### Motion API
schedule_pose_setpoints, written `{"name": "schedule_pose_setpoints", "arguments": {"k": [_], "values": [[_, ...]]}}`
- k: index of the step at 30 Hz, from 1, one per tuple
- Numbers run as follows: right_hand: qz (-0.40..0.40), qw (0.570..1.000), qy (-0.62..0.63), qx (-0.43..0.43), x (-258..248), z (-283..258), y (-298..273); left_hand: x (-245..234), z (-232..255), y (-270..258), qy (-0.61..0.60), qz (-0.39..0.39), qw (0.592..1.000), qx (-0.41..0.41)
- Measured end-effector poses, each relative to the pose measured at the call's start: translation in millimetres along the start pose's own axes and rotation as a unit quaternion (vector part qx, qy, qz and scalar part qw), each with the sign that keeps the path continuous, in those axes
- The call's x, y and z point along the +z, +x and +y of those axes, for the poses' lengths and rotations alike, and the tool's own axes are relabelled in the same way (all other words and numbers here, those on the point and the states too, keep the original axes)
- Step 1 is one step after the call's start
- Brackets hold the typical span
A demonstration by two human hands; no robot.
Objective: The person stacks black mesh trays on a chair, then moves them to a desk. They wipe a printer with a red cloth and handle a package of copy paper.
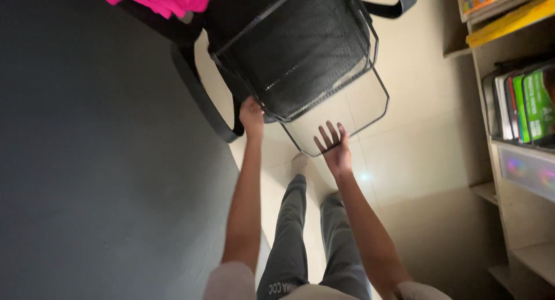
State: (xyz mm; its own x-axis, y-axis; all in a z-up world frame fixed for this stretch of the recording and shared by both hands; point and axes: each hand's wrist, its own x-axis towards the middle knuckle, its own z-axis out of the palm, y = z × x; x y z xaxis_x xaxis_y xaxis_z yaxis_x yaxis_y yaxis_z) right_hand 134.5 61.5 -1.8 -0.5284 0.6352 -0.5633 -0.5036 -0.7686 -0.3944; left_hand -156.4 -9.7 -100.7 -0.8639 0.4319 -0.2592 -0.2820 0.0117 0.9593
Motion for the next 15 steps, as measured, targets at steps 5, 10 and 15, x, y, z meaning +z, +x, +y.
{"name": "schedule_pose_setpoints", "arguments": {"k": [5, 10, 15], "values": [[-0.01, 0.997, 0.077, -0.01, -33.0, -13.8, -6.9, 75.7, 235.1, -70.7, 0.3, 0.163, 0.872, 0.351], [0.148, 0.983, 0.103, -0.03, -127.0, 14.9, 25.7, 122.7, 316.0, -25.6, 0.493, 0.083, 0.737, 0.455], [0.222, 0.975, 0.009, -0.004, -81.5, 20.9, 103.6, 129.5, 274.2, 25.7, 0.539, 0.068, 0.758, 0.361]]}}
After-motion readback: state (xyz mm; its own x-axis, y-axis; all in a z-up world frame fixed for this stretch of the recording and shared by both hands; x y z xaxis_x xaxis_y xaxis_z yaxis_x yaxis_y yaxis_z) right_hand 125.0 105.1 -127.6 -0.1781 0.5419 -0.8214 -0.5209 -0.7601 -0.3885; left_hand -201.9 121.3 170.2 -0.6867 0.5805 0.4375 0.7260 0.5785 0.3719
